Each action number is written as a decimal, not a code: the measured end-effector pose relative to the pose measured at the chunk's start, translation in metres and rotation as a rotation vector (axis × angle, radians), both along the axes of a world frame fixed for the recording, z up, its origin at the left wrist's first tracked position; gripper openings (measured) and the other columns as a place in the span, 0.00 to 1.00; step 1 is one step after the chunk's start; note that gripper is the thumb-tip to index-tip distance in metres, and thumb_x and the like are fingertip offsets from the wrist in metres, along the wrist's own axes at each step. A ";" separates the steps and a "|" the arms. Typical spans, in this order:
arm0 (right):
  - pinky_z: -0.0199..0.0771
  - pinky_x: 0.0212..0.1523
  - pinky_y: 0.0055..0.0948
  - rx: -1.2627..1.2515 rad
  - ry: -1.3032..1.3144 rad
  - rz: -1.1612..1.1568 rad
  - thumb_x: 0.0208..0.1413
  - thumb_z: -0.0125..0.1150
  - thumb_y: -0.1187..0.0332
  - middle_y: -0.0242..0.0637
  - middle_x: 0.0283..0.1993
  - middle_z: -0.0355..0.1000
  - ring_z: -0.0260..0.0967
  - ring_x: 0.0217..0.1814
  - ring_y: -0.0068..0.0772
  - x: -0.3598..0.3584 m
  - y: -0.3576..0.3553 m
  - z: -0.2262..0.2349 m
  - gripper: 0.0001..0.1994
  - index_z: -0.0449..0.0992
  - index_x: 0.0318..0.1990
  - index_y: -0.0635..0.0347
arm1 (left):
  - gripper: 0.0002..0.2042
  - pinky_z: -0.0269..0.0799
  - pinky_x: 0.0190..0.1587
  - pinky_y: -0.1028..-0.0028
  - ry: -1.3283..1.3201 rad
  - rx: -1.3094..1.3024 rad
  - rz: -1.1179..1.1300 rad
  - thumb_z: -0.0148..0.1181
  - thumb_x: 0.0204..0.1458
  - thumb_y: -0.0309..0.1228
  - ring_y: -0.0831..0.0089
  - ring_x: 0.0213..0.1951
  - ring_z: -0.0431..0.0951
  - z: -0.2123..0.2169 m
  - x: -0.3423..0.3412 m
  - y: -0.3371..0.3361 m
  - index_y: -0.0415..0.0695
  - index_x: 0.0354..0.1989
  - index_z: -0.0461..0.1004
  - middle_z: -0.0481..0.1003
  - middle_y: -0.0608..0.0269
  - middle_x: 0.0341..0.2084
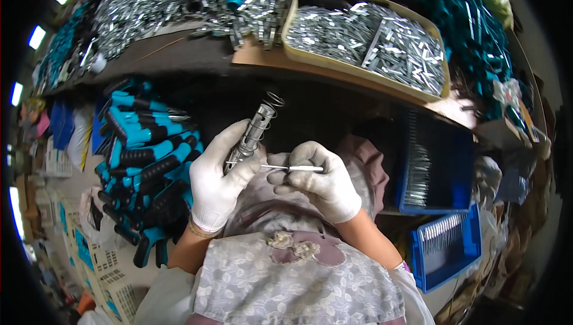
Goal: Assembling tool handles by inserting metal components and pins into plastic grips.
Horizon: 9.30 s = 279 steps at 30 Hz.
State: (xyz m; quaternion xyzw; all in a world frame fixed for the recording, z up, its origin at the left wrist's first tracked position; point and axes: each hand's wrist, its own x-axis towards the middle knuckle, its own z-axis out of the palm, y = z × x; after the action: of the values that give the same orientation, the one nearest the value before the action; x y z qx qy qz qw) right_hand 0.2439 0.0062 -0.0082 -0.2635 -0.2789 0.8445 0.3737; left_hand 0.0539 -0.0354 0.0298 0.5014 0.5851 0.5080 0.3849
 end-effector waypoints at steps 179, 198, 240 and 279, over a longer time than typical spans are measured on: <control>0.72 0.40 0.40 1.784 -0.952 0.466 0.47 0.64 0.68 0.37 0.32 0.72 0.70 0.38 0.44 0.001 0.075 0.080 0.04 0.79 0.31 0.56 | 0.18 0.76 0.33 0.65 0.524 0.286 -0.417 0.71 0.46 0.37 0.56 0.31 0.82 -0.016 -0.009 0.024 0.45 0.45 0.78 0.80 0.53 0.29; 0.75 0.45 0.37 0.893 -1.052 1.009 0.52 0.69 0.51 0.53 0.37 0.79 0.78 0.40 0.46 0.010 0.092 0.068 0.25 0.80 0.45 0.67 | 0.18 0.74 0.29 0.66 0.658 0.347 -0.443 0.70 0.43 0.33 0.60 0.27 0.80 -0.022 -0.006 0.023 0.44 0.44 0.78 0.77 0.57 0.24; 0.76 0.29 0.24 0.998 -1.014 0.246 0.55 0.63 0.75 0.35 0.27 0.78 0.74 0.26 0.20 -0.016 0.121 0.113 0.05 0.81 0.36 0.68 | 0.30 0.75 0.35 0.65 0.663 0.465 -0.185 0.74 0.38 0.31 0.58 0.32 0.78 -0.006 -0.028 0.023 0.43 0.54 0.74 0.77 0.57 0.30; 0.75 0.48 0.45 1.550 -1.570 -0.005 0.50 0.61 0.58 0.50 0.38 0.78 0.75 0.43 0.54 -0.045 0.200 0.084 0.14 0.83 0.36 0.58 | 0.27 0.79 0.44 0.68 0.556 0.313 -0.197 0.75 0.38 0.25 0.56 0.40 0.83 -0.007 -0.020 0.017 0.41 0.50 0.75 0.81 0.54 0.40</control>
State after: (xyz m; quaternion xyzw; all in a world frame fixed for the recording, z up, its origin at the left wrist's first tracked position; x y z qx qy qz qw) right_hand 0.1990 0.2064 0.0762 -0.4213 -0.8922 0.0378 0.1582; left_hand 0.0334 -0.0183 0.0226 0.7280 0.5313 0.3957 0.1765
